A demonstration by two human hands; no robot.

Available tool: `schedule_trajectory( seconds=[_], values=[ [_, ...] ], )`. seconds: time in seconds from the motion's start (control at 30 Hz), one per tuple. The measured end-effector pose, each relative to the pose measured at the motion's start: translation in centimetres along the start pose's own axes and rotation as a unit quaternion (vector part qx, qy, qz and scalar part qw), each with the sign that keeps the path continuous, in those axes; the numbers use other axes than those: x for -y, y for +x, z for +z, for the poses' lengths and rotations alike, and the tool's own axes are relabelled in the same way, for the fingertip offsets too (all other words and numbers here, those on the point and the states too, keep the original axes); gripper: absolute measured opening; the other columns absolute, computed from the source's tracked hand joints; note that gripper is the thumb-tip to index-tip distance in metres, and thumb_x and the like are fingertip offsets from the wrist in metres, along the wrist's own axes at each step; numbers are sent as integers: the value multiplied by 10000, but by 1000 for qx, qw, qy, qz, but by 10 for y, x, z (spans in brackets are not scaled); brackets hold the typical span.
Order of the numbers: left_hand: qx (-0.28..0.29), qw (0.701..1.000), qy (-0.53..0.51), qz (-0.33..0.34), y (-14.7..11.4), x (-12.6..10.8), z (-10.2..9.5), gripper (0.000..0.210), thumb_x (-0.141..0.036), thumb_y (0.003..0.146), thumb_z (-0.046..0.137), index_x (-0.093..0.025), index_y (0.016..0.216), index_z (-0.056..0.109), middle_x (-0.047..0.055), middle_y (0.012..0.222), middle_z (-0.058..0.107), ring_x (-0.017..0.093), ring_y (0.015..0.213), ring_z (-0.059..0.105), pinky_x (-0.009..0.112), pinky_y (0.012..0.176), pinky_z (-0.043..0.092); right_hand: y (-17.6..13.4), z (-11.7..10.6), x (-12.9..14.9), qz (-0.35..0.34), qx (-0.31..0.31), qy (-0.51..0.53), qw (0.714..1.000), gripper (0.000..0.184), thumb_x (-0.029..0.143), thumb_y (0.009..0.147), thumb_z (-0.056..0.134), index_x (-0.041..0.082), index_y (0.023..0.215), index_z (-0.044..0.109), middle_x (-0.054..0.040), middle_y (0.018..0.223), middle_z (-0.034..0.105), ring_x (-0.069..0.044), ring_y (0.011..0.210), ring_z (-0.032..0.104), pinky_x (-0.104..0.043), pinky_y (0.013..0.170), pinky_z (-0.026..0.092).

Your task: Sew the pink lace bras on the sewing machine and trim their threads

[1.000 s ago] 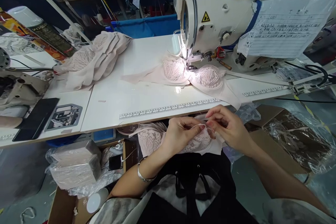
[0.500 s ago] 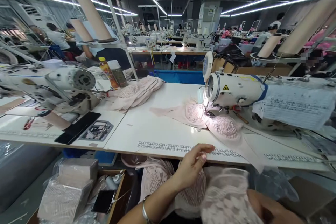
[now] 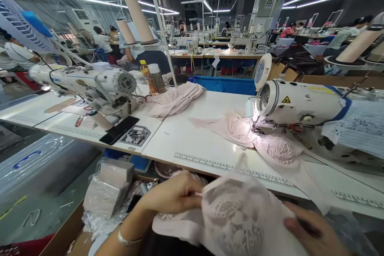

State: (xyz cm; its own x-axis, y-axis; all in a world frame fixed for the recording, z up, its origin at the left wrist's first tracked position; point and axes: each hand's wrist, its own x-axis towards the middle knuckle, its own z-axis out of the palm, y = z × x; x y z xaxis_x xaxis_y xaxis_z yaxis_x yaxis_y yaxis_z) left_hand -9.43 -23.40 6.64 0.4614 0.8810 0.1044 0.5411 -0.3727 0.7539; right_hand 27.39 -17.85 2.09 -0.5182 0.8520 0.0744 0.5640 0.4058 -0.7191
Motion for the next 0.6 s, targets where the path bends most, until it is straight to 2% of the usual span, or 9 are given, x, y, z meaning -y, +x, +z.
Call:
schedule_trajectory(
  seconds=[0.07,0.13,0.23,0.33,0.4,0.47,0.53,0.57,0.6],
  values=[
    [82,984,130,-89,-9,10,8,336,-369,1002,530,-188,829,755,52,707,729,189,674,680,262,662,484,7,28,-3,12,62,14,998,396,537,928,498,304,780,782,-51,691,754,-306,686,717,-367,593,596],
    [110,934,271,-206,-6,28,41,314,-319,976,559,-164,818,781,94,744,750,247,714,712,304,651,482,9,57,-17,29,118,-16,993,332,422,911,515,277,756,770,-42,708,770,-306,705,741,-362,626,598],
    [138,912,306,-237,8,55,99,297,-281,942,596,-113,800,795,149,737,745,304,693,725,354,629,501,4,85,-49,66,120,-180,974,297,275,872,507,254,845,802,-78,741,781,-351,740,769,-392,609,586],
    [141,913,317,-216,20,66,127,214,-210,937,593,-107,945,779,160,877,762,316,784,738,390,701,547,-2,85,-73,21,97,-321,942,282,193,855,530,236,730,779,-92,664,746,-356,649,751,-397,538,554],
    [121,926,337,-119,29,63,125,204,-142,946,555,-117,1037,736,144,945,752,287,831,728,384,746,555,-1,73,-73,-45,56,-355,932,324,84,836,490,224,716,756,-80,689,751,-310,629,744,-368,520,538],
    [84,928,354,84,42,55,111,196,-113,964,523,-127,1040,703,106,902,731,234,792,694,346,732,543,6,56,-59,-129,8,-336,933,396,-8,808,430,215,825,756,-65,791,772,-250,690,748,-327,551,533],
    [26,896,339,286,66,48,90,179,-127,987,511,-128,1037,683,86,872,710,201,776,651,326,732,529,22,36,-40,-209,-11,-278,938,369,3,846,426,220,844,724,-40,747,732,-200,676,710,-297,581,510],
    [-4,887,325,327,82,46,80,183,-132,998,506,-121,1080,669,104,926,712,212,850,648,342,789,530,33,24,-30,-236,-27,-259,936,389,8,879,399,216,902,727,-38,748,720,-185,679,697,-291,610,506],
    [-40,894,315,317,101,46,70,180,-144,1007,500,-113,1090,657,126,979,708,228,914,638,368,836,526,46,12,-23,-247,-51,-255,933,405,20,904,376,214,952,727,-41,763,719,-182,691,690,-291,634,506]
  ],
)
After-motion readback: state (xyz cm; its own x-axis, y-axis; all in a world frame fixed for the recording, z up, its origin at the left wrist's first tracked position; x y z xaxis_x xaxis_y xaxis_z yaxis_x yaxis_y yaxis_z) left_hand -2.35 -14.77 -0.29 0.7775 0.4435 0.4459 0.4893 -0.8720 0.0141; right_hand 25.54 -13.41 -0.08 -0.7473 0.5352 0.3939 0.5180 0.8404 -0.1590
